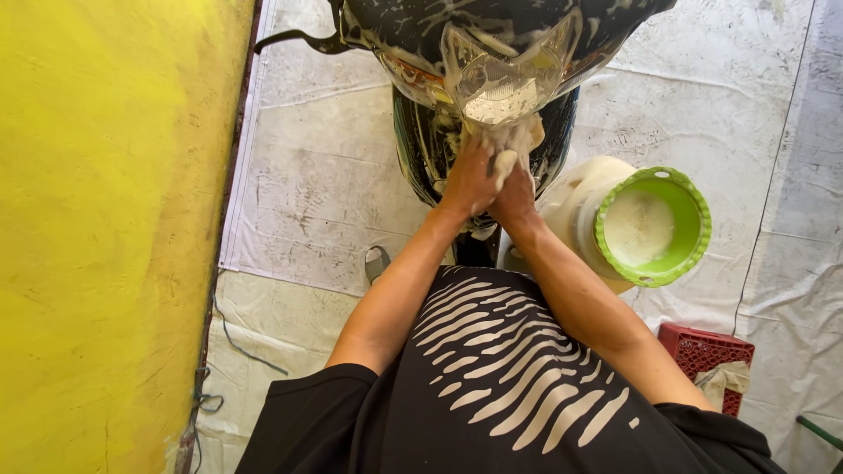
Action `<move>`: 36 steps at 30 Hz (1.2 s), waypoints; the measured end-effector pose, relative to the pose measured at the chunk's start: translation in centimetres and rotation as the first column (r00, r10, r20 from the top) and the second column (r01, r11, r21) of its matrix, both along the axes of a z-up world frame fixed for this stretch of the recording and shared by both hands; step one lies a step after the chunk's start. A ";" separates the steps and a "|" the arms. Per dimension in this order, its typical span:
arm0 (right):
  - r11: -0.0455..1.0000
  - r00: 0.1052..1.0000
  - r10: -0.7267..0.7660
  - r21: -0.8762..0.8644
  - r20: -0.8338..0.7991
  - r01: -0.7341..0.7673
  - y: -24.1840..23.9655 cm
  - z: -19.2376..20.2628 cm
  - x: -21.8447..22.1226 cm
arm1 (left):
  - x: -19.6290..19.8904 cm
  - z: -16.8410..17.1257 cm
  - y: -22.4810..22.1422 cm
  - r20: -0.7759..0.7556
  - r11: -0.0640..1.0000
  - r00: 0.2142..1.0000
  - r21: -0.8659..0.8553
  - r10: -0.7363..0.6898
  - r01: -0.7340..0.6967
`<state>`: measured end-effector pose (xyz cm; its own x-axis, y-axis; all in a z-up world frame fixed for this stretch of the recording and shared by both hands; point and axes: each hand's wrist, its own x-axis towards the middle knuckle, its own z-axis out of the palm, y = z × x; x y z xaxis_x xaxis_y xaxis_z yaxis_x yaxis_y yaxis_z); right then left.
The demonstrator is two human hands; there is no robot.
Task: The person washes the front section of a motorcycle, focusing on the headlight and handlebars. They use a sponge to apply soapy water from a green bucket, scrubbing the surfaces thoroughly. The person repeatedly dips the sponge into the bucket to reload soap and continues scrubbing different parts of the front fairing.
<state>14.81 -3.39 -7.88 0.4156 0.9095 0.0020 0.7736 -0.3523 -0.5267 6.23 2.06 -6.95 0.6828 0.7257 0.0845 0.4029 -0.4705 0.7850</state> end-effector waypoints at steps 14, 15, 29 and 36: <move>0.943 0.984 -0.175 0.293 0.044 0.155 4.7 -5.3 12.2 | -1.9 -0.4 -2.0 -0.475 0.948 0.880 0.286 0.015 0.138; 0.944 0.983 -0.176 0.292 0.044 0.156 3.7 -3.4 10.4 | -1.6 1.3 -2.8 -0.475 0.948 0.880 0.285 0.013 0.139; 0.974 0.979 -0.192 0.108 -0.070 0.199 -7.8 -13.7 13.2 | -2.1 -1.8 -2.3 -0.307 0.986 0.949 0.167 0.069 -0.017; 0.756 0.365 -0.567 -0.290 -0.738 0.587 -9.8 -3.2 4.5 | -7.4 -4.1 0.5 -0.286 0.982 0.955 -0.144 0.080 -0.126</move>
